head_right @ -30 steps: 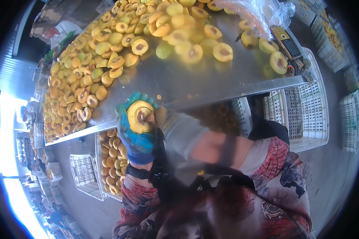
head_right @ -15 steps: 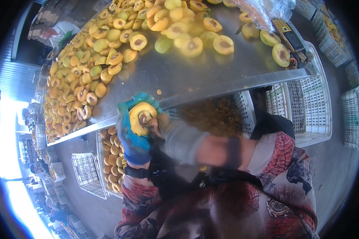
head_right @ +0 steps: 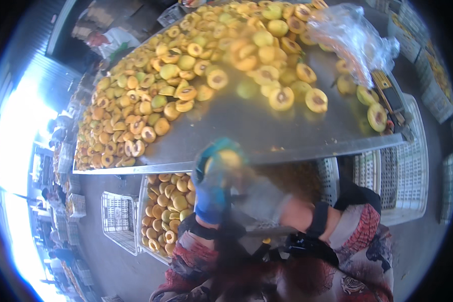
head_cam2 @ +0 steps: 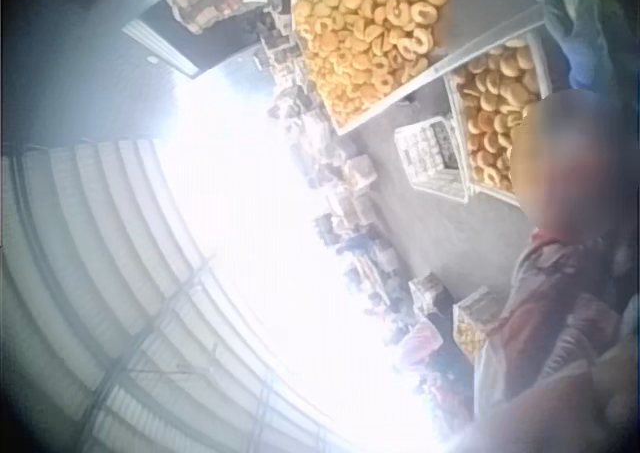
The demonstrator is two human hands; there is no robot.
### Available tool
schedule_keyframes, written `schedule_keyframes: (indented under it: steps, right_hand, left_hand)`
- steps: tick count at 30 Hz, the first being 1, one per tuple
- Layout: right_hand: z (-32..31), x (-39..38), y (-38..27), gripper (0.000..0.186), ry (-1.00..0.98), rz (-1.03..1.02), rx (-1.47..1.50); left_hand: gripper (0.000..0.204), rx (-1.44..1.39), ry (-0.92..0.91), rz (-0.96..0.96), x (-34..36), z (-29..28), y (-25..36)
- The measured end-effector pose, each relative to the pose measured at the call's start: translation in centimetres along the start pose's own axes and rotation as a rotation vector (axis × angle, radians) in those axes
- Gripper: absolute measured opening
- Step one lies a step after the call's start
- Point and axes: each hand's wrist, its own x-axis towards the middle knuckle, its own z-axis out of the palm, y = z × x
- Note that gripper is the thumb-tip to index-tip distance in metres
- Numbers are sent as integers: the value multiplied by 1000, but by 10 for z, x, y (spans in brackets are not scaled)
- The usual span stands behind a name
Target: The person removes pits from halved yellow fruit by hand, placing the pitted halves into a white crate and the pits into a separate basket. The process is repeated continuously with fruit from a metal table.
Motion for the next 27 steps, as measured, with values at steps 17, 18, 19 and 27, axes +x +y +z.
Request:
schedule_keyframes:
  steps: [17, 18, 19, 27]
  right_hand:
    - [-8, -12, -7, 43, -343, 730, 709]
    - [-13, -8, -17, 37, -344, 824, 879]
    - [-26, 0, -32, 43, -377, 997, 970]
    - [-21, -3, -25, 48, -361, 1016, 983]
  left_hand:
    - [27, 72, -74, -289, 1, -17, -4]
    - [27, 86, -100, -282, 0, -19, -2]
    - [27, 104, -118, -296, 0, -22, 0]
    - [24, 370, -72, -160, -7, -19, -13]
